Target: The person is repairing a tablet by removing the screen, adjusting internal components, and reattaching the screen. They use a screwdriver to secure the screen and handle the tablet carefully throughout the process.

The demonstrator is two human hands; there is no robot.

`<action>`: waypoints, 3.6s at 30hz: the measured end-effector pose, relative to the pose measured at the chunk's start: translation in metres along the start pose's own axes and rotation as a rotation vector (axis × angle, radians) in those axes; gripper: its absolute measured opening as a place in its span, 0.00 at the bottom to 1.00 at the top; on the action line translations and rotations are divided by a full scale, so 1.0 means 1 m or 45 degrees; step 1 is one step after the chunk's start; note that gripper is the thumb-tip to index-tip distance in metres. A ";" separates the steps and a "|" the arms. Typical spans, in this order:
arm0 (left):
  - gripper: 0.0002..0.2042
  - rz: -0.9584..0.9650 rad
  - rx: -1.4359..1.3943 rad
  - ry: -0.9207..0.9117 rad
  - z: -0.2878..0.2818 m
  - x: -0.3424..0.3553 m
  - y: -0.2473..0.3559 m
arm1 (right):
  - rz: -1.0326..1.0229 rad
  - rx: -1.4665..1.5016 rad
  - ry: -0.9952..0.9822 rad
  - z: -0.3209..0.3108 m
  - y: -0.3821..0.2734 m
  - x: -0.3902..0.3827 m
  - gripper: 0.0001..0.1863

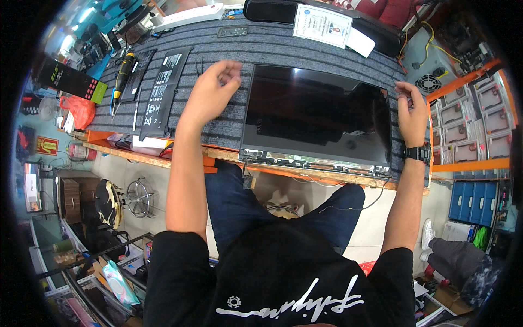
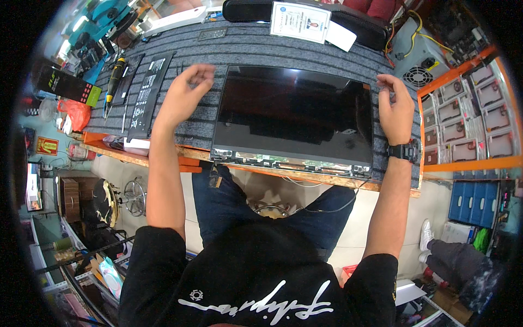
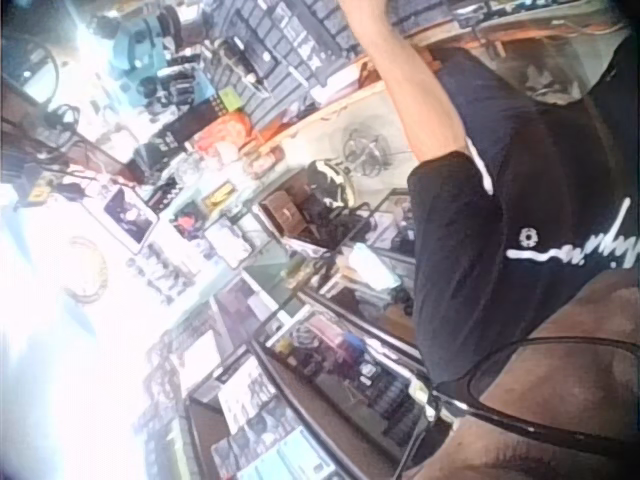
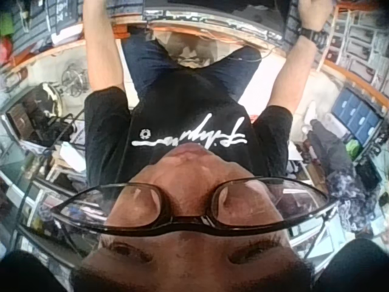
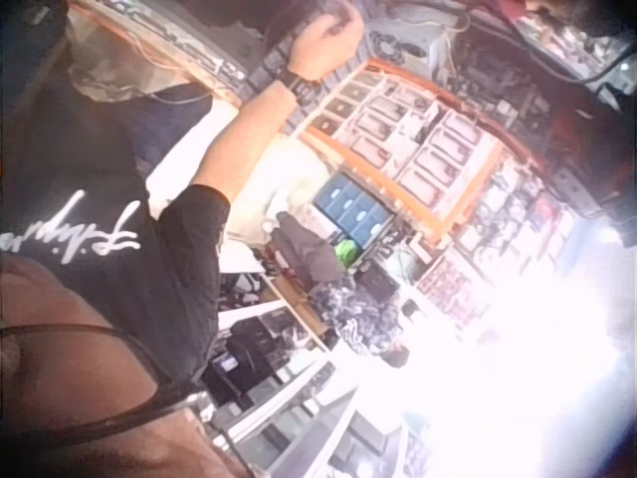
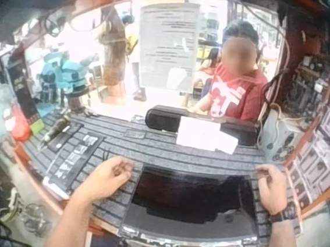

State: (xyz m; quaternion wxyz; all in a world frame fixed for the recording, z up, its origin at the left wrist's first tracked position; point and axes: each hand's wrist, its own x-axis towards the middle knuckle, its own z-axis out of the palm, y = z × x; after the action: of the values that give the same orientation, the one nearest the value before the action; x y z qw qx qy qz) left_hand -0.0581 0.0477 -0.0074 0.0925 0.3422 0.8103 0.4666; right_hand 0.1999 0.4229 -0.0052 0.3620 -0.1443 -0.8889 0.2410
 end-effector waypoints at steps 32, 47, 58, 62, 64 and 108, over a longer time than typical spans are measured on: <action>0.18 -0.507 -0.904 -0.220 0.011 -0.043 0.022 | 0.574 0.073 -0.245 -0.034 -0.027 -0.061 0.20; 0.16 -0.196 -1.148 0.041 0.036 -0.053 0.020 | 1.065 0.831 -0.370 -0.048 -0.015 -0.041 0.13; 0.16 -0.277 -1.007 0.084 0.037 -0.053 0.024 | 1.024 0.906 -0.227 -0.037 -0.021 -0.047 0.10; 0.16 -0.244 -0.939 0.089 0.037 -0.052 0.017 | 0.982 0.886 -0.184 -0.036 -0.020 -0.052 0.10; 0.16 -0.252 -0.975 0.108 0.040 -0.053 0.024 | 0.956 0.871 -0.180 -0.036 -0.017 -0.054 0.10; 0.11 -0.272 -0.803 0.019 0.025 0.025 -0.002 | 0.871 1.002 -0.247 -0.023 0.004 -0.011 0.16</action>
State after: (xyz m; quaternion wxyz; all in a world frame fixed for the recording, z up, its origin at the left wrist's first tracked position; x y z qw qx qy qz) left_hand -0.0661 0.0806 -0.0182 0.2363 0.2061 0.6580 0.6846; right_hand 0.2241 0.4287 0.0007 0.2055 -0.2565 -0.6627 0.6729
